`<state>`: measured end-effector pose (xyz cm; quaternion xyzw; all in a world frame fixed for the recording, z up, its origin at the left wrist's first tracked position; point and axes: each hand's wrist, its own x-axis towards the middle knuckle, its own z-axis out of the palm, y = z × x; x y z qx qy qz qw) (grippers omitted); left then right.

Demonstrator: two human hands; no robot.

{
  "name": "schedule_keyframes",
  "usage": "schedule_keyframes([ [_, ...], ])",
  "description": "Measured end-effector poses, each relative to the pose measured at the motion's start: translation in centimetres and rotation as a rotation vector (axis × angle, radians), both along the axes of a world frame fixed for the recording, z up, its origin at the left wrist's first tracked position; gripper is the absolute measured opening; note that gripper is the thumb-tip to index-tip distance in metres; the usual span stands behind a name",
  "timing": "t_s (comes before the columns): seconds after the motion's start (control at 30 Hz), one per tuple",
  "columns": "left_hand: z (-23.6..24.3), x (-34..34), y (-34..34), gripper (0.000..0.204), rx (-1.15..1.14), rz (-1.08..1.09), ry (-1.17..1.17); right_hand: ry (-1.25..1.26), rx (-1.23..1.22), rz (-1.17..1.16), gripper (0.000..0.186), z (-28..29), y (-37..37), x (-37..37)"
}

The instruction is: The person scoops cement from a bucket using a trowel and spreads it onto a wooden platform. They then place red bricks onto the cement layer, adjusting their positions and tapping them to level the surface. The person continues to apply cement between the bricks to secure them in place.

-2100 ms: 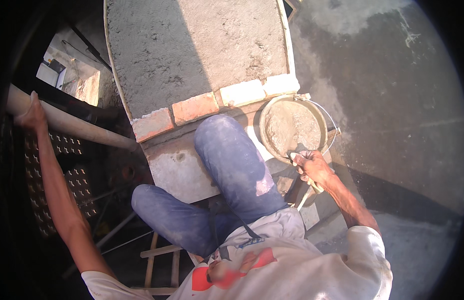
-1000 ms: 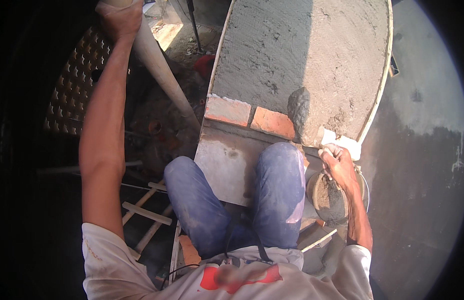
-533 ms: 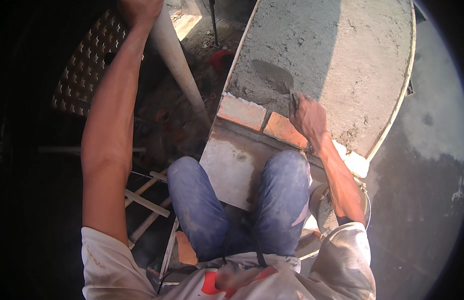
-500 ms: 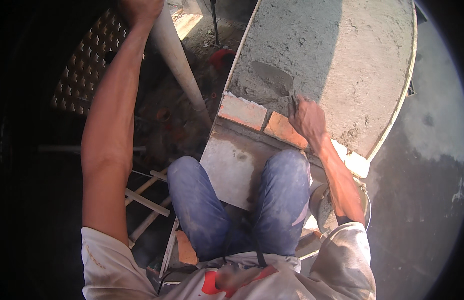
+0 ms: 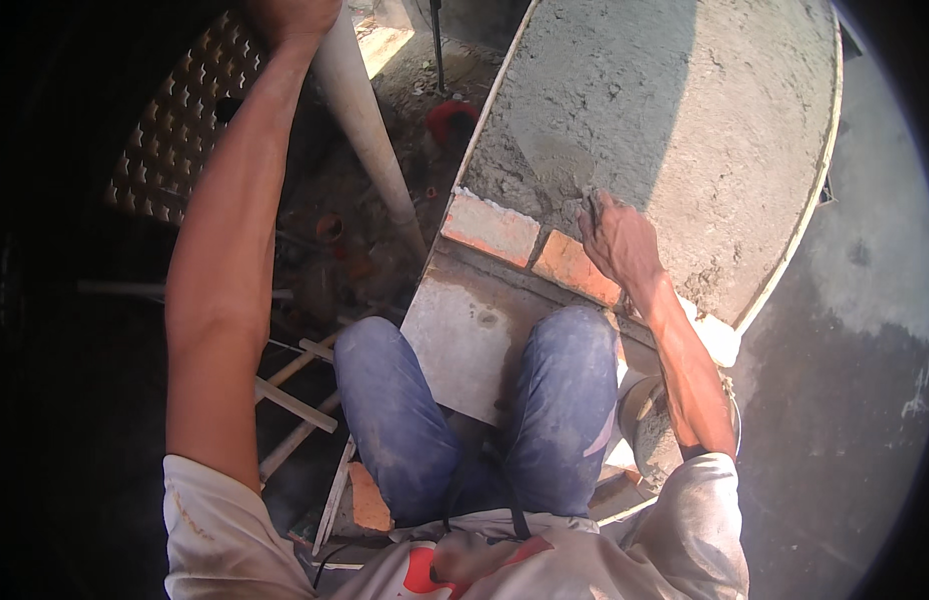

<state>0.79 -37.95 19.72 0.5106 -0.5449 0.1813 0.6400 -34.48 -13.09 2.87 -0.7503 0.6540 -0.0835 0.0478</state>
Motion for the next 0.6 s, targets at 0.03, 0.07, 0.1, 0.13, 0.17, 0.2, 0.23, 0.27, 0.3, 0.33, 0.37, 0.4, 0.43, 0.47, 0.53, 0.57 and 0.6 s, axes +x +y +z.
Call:
schedule_keyframes([
  [0.03, -0.2, 0.0, -0.2, 0.067, -0.033, -0.015, 0.009, -0.004, 0.047, -0.025, 0.040, 0.0, 0.5, 0.1],
  [0.07, -0.4, -0.1, -0.4, 0.067, -0.063, -0.033, 0.020, -0.009, 0.056, -0.046, 0.043, -0.1, 0.9, 0.2],
  [0.1, -0.6, -0.2, -0.6, 0.066, -0.093, -0.054, 0.034, 0.070, 0.067, 0.040, 0.045, -0.7, 1.2, 0.5],
  [0.13, -0.7, -0.3, -0.6, 0.066, -0.080, -0.069, 0.044, 0.134, 0.048, 0.138, 0.044, -1.2, 1.7, 0.7],
  [0.17, -0.8, -0.3, -0.5, 0.065, -0.070, -0.082, 0.052, 0.218, 0.064, 0.162, 0.044, -2.1, 1.6, 1.1],
  [0.2, -0.7, -0.4, -0.3, 0.065, -0.059, -0.097, 0.056, 0.291, 0.081, 0.199, 0.044, -2.9, 1.6, 1.4],
  [0.23, -0.5, -0.4, 0.0, 0.065, -0.058, -0.097, 0.049, 0.292, 0.098, 0.138, 0.044, -3.4, 1.5, 1.5],
  [0.27, -0.3, -0.5, 0.5, 0.066, -0.058, -0.096, 0.042, 0.285, 0.108, 0.089, 0.043, -3.8, 1.4, 1.4],
  [0.3, 0.0, -0.6, 0.9, 0.066, -0.056, -0.093, 0.037, 0.272, 0.111, 0.044, 0.044, -3.9, 1.5, 1.2],
  [0.33, 0.2, -0.6, 1.4, 0.067, -0.018, -0.081, 0.029, 0.197, 0.142, 0.045, 0.044, -3.8, 1.6, 1.0],
  [0.37, 0.3, -0.5, 1.9, 0.067, 0.021, -0.070, 0.021, 0.121, 0.173, 0.043, 0.045, -3.2, 2.0, 0.7],
  [0.4, 0.4, -0.5, 2.1, 0.068, 0.059, -0.060, 0.012, 0.088, 0.250, -0.001, 0.046, -2.8, 2.4, 0.7],
  [0.43, 0.5, -0.4, 2.2, 0.069, 0.095, -0.049, 0.003, -0.129, 0.454, -0.112, 0.050, -1.7, 2.9, 0.3],
  [0.47, 0.4, -0.3, 2.2, 0.069, 0.132, -0.037, -0.005, -0.322, 0.516, -0.202, 0.051, -1.3, 3.5, 0.8],
  [0.53, 0.0, -0.1, 1.6, 0.070, 0.057, -0.018, -0.007, -0.684, 0.628, -0.402, 0.051, -0.5, 4.2, 2.0],
  [0.57, -0.2, -0.3, 1.1, 0.071, -0.056, -0.014, -0.004, -0.646, 0.598, -0.432, 0.052, -0.9, 3.8, 3.2],
  [0.6, -0.4, -0.3, 0.6, 0.071, -0.169, -0.011, -0.003, -0.678, 0.637, -0.445, 0.052, -1.4, 3.2, 4.4],
])
